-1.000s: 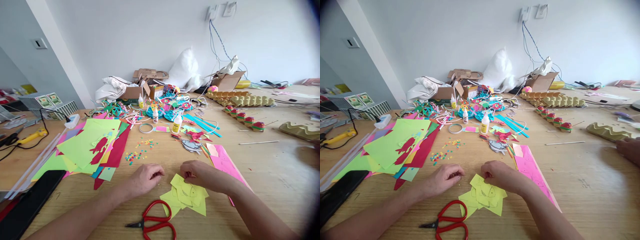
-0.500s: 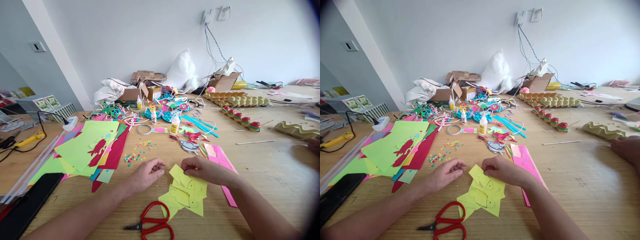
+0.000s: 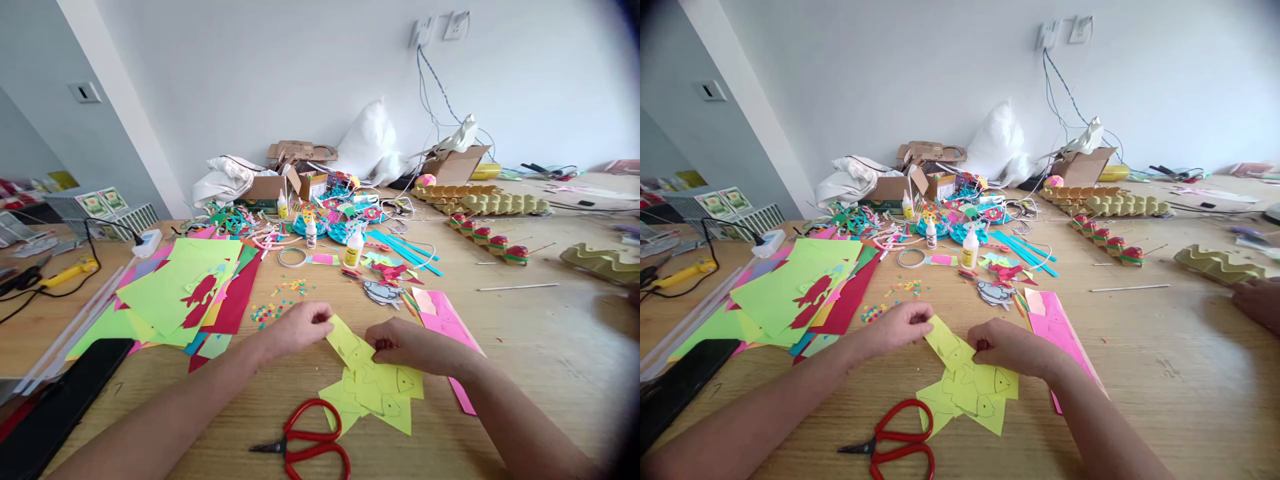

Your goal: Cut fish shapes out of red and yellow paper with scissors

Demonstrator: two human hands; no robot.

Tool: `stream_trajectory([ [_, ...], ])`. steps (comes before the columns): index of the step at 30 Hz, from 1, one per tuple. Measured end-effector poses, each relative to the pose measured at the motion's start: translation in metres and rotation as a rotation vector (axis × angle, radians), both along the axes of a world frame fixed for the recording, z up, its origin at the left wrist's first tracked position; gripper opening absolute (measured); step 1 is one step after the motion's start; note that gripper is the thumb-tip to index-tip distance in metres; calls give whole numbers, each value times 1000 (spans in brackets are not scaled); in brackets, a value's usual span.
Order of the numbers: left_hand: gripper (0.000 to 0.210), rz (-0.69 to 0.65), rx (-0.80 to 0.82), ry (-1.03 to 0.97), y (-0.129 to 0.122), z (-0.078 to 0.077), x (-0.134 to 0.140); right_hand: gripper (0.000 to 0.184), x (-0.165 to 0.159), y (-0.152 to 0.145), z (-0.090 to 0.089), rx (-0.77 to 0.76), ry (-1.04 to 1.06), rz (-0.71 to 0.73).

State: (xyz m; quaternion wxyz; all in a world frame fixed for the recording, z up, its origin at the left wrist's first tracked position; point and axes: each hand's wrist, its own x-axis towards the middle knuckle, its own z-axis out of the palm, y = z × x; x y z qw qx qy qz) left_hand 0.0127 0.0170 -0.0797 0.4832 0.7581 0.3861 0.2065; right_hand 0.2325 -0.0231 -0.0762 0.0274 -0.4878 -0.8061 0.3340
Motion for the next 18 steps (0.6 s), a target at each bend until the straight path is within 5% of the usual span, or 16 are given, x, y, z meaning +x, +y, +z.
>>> stream_trajectory([
  [6,12,154,-84,-259,13,29,-24,9,-18,-9,18,143,-15,-69],
  [9,15,244,-123,-392,14,34,-27,6,-43,-27,19,137,137,195],
  [12,17,299,-126,-459,15,35,-26,18,-71,-47,6,324,93,427],
  [15,19,337,-129,-490,15,33,-25,5,-91,-61,-17,631,-68,544],
  [18,20,359,-143,-512,16,31,-25,7,-96,-68,-44,742,-115,470],
])
